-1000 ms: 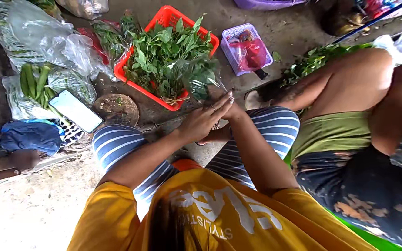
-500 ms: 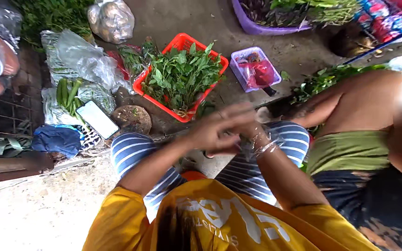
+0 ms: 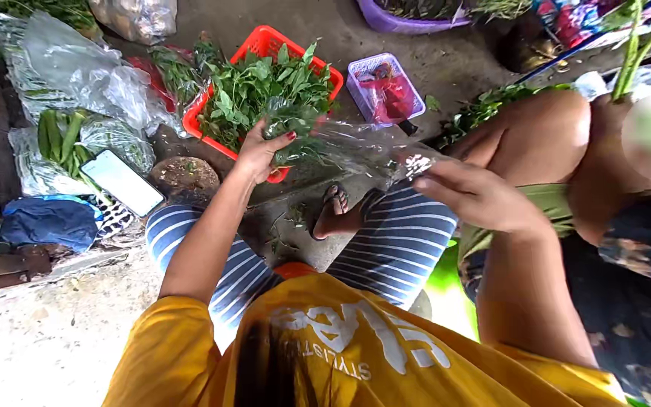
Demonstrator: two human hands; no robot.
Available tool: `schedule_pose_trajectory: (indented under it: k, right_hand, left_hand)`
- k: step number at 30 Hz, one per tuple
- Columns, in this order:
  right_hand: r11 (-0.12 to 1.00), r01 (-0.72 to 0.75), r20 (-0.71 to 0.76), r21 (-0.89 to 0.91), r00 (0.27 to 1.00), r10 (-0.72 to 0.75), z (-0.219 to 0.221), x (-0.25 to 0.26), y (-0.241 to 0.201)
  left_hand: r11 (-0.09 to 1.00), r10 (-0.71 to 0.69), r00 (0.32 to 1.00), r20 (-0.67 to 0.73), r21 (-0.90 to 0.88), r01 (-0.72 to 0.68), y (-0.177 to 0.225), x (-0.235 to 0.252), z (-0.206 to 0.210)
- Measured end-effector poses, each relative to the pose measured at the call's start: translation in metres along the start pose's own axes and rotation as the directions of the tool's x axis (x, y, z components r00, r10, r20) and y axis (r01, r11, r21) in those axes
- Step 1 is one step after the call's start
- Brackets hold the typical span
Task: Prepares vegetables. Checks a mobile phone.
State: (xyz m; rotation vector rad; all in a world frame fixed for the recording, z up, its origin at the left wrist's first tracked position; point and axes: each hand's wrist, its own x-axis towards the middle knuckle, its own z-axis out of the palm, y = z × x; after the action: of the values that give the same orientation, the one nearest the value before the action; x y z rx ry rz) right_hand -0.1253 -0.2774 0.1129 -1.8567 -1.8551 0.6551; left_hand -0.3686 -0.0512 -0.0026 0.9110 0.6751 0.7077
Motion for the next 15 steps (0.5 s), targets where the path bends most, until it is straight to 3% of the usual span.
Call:
schedule_pose_trajectory:
  k: [3,6,9,12,15]
  right_hand:
    - [0.990,-0.048,-0.321,0.133,0.943,0.089,0.007,-0.008,-0.006]
    - [0.974,0.031,-0.284,0.225,0.958,0.035,0.041,0.025,-0.020]
    - [0.949,0.073,-0.264,0.308,0.964,0.012,0.062,0.073,-0.033]
    - [0.920,0.038,-0.249,0.391,0.966,0.066,0.067,0.135,-0.048]
    - [0.819,0.107,-0.272,0.564,0.960,0.061,0.076,0.213,-0.065]
  left_hand:
    - [0.999,0.020,0.999,-0.038,-0.035,-0.021,0.002,-0.002,0.003]
    - [1.000,-0.014,0.999,-0.050,-0.001,0.014,0.008,-0.008,0.012]
    - [0.992,-0.079,0.993,-0.090,0.095,0.087,0.040,-0.021,0.003]
    - [0.951,0.137,0.959,-0.248,0.303,-0.058,0.076,-0.050,-0.046]
    - [0.863,0.351,0.849,-0.395,0.487,-0.130,0.092,-0.099,-0.121]
